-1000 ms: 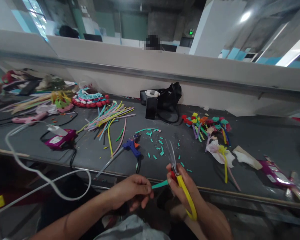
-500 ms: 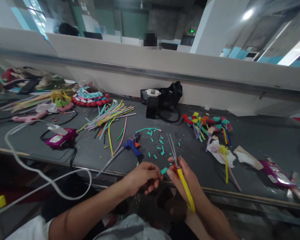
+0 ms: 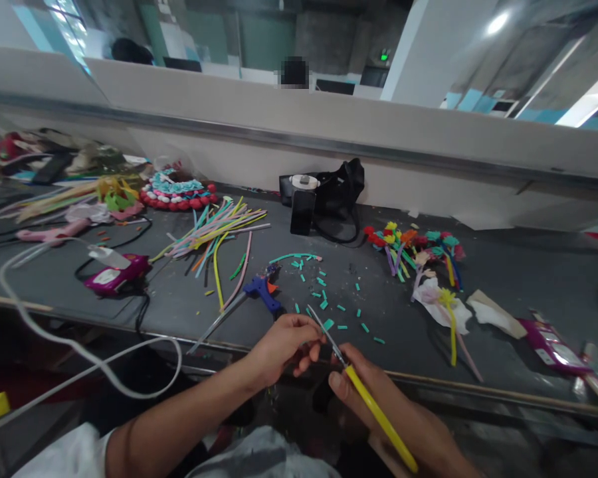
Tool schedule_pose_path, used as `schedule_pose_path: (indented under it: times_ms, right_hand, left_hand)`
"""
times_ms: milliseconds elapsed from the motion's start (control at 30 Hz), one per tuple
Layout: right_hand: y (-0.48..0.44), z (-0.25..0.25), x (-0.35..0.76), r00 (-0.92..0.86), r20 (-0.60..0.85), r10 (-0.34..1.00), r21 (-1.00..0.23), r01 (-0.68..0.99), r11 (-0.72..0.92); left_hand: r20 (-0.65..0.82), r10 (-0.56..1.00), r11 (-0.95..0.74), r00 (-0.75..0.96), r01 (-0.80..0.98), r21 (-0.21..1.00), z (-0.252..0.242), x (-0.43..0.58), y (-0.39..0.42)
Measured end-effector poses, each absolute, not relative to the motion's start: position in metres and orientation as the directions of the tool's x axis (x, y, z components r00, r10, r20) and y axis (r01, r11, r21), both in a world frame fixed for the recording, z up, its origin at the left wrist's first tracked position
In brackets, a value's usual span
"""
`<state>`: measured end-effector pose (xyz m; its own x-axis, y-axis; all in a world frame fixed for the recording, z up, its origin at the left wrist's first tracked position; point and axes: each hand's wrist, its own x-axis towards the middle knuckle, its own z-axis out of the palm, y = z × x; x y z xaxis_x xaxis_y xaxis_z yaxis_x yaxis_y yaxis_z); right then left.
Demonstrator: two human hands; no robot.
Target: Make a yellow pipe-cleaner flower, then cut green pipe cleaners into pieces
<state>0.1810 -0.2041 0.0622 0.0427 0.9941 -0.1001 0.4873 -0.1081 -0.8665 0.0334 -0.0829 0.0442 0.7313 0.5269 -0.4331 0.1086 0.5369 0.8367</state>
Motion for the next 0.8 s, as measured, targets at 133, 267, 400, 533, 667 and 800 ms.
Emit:
schedule_pose_path:
  times_ms: [133,267,400,533,667,800]
  right_hand:
    - [-0.196,0.044,0.186,-0.052,-0.107,0.993,-0.862,0.502,-0.067]
    - [-0.188,0.029,0.191,-0.046,-0.140,0.989,-0.845,0.527,-0.095]
    - [-0.177,0.031,0.193,-0.021,-0.175,0.984,-0.799,0.587,-0.130]
    - [-0.161,0.033,0.198,-0.004,-0.187,0.982,-0.767,0.626,-0.144]
    - [-0.145,0.030,0.205,0.000,-0.194,0.981,-0.751,0.643,-0.149]
    - [-0.134,0.028,0.210,-0.004,-0.225,0.974,-0.732,0.660,-0.166]
  left_hand:
    - [-0.454,0.533,0.533,0.715,0.134,0.836,0.042,0.035,-0.080]
    - [-0.484,0.544,0.541,0.685,0.154,0.826,0.039,0.039,-0.073]
    - [-0.488,0.533,0.537,0.691,0.170,0.826,0.030,0.044,-0.062]
    - [-0.497,0.528,0.555,0.688,0.164,0.816,0.020,0.050,-0.050]
    - [-0.493,0.533,0.566,0.688,0.143,0.812,0.012,0.057,-0.039]
    - [-0.492,0.535,0.575,0.687,0.130,0.807,0.006,0.061,-0.032]
